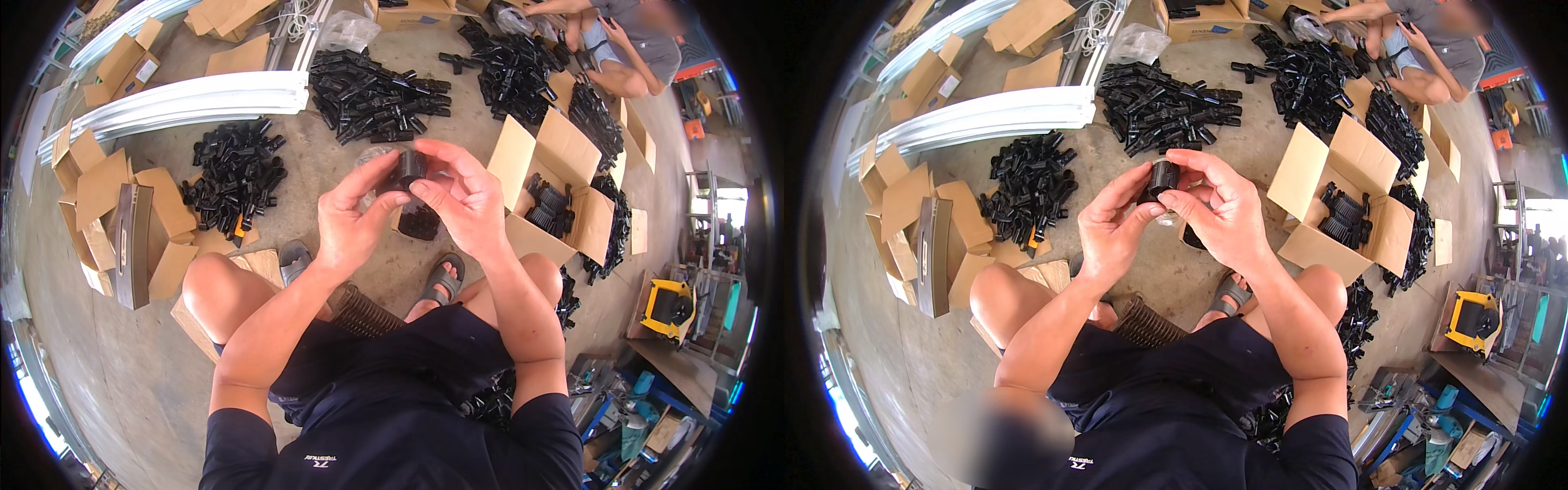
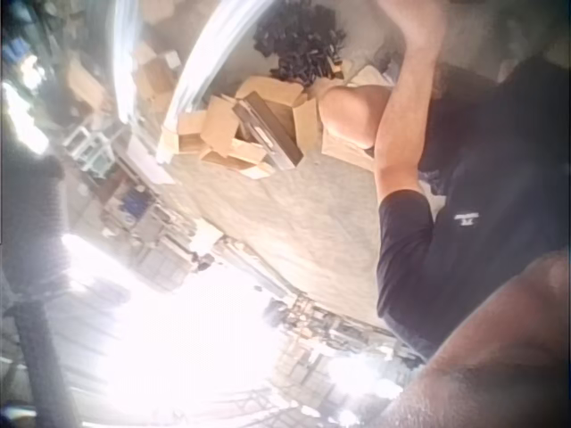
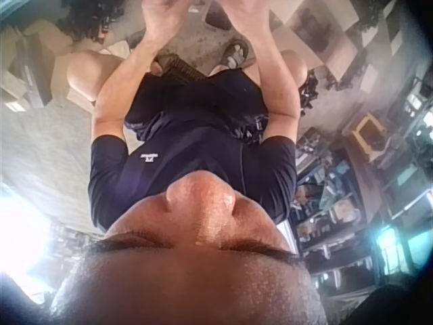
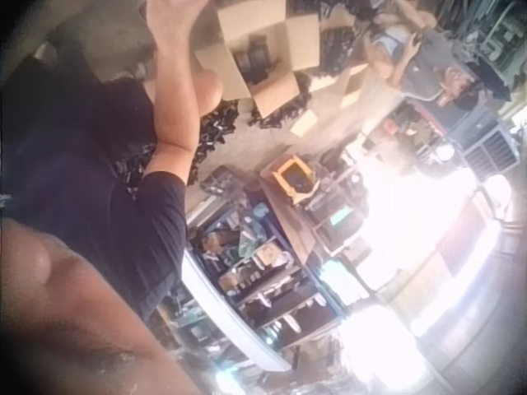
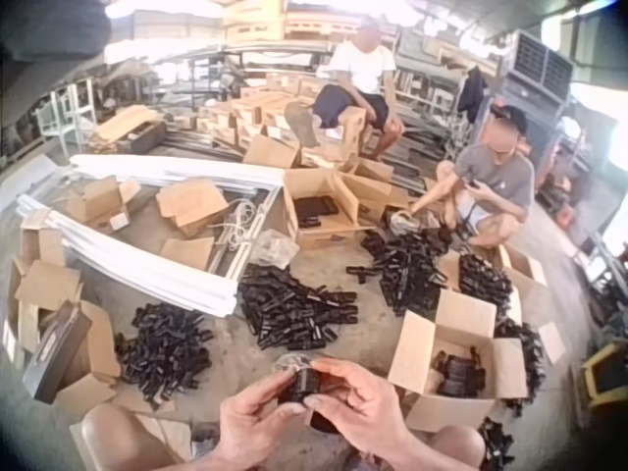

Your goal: The person assembles black plastic connectors by inserting small metal or plastic pins and components by hand, then places the finished pieces into cardboard boxes.

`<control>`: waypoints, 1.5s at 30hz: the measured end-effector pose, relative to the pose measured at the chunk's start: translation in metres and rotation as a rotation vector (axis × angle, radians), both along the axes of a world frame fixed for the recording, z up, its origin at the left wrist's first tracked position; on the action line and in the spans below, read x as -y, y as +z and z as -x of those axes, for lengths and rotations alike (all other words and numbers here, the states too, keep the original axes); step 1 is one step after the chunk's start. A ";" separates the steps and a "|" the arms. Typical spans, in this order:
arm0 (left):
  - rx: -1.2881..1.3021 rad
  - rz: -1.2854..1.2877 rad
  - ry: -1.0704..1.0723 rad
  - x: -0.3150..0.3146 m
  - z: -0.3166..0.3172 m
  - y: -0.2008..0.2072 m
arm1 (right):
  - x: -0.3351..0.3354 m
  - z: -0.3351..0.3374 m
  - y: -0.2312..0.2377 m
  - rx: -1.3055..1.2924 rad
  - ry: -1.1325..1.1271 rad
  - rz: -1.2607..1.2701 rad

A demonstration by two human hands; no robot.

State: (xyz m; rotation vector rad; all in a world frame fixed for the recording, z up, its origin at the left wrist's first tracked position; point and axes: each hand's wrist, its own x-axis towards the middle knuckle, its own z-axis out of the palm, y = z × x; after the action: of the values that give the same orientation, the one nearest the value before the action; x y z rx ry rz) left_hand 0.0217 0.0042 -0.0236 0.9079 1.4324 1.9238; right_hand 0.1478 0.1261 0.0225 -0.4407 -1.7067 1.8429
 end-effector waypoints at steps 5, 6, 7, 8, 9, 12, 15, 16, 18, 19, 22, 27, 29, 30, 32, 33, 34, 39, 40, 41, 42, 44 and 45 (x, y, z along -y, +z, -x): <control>-0.082 0.023 -0.027 0.000 0.004 0.006 | 0.000 0.000 -0.002 -0.035 -0.017 -0.055; -0.094 0.028 -0.039 0.000 0.005 0.008 | -0.001 0.000 -0.003 -0.045 -0.022 -0.074; -0.078 0.026 -0.053 -0.001 0.005 0.007 | -0.001 0.000 -0.003 -0.055 -0.028 -0.094; -0.062 0.025 -0.065 -0.001 0.004 0.008 | 0.000 -0.001 -0.003 -0.050 -0.034 -0.074; -0.046 0.024 -0.077 -0.001 0.004 0.008 | 0.000 -0.001 -0.003 -0.045 -0.041 -0.055; 0.017 0.053 -0.119 0.000 0.005 0.009 | 0.002 -0.001 -0.003 -0.051 -0.048 0.043; 0.119 0.003 -0.165 0.000 0.005 0.011 | 0.000 0.000 -0.002 -0.063 -0.039 0.101; 0.112 -0.007 -0.167 0.000 0.006 0.011 | -0.001 0.001 -0.002 -0.067 -0.035 0.110; 0.098 -0.026 -0.171 0.002 0.007 0.010 | 0.000 0.002 -0.001 -0.046 -0.029 0.123; 0.095 -0.009 -0.161 0.003 0.008 0.009 | 0.000 0.003 -0.002 -0.036 -0.025 0.130; 0.082 0.034 -0.139 0.002 0.007 0.008 | -0.002 0.003 -0.003 -0.020 -0.043 0.161; 0.027 0.103 -0.172 0.002 0.010 0.015 | -0.004 0.005 -0.013 -0.045 -0.097 0.184; 0.113 0.144 -0.161 0.002 0.013 0.021 | -0.005 0.008 -0.014 -0.042 -0.095 0.204; 0.156 0.162 -0.155 0.002 0.013 0.022 | -0.005 0.009 -0.013 -0.058 -0.088 0.220; 0.196 0.098 -0.095 0.002 0.015 0.020 | -0.005 0.011 -0.011 -0.092 -0.077 0.251; 0.223 0.101 -0.070 0.002 0.018 0.024 | -0.006 0.012 -0.010 -0.090 -0.111 0.226; 0.250 0.106 -0.043 0.003 0.022 0.028 | -0.010 0.013 -0.012 -0.036 -0.136 0.217; 0.209 -0.033 0.056 0.009 0.039 0.051 | -0.056 0.015 -0.030 0.360 -0.128 0.125; 0.168 -0.036 0.070 0.012 0.043 0.053 | -0.066 0.018 -0.039 0.471 -0.085 0.096; 0.152 -0.021 0.069 0.012 0.044 0.056 | -0.079 0.017 -0.052 0.672 -0.080 -0.040; 0.129 -0.004 0.078 0.014 0.046 0.060 | -0.089 0.018 -0.068 0.803 -0.032 -0.191; 0.116 0.031 0.088 0.015 0.049 0.062 | -0.108 0.017 -0.108 1.051 0.074 -0.504; 0.109 0.044 0.091 0.015 0.051 0.061 | -0.119 0.012 -0.139 1.116 0.104 -0.572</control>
State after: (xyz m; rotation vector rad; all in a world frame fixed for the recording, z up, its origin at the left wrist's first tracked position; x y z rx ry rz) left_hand -0.0289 -0.0104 0.0379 0.7176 1.4683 1.9685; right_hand 0.1353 0.2449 -0.1168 -1.2845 -2.8727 1.0510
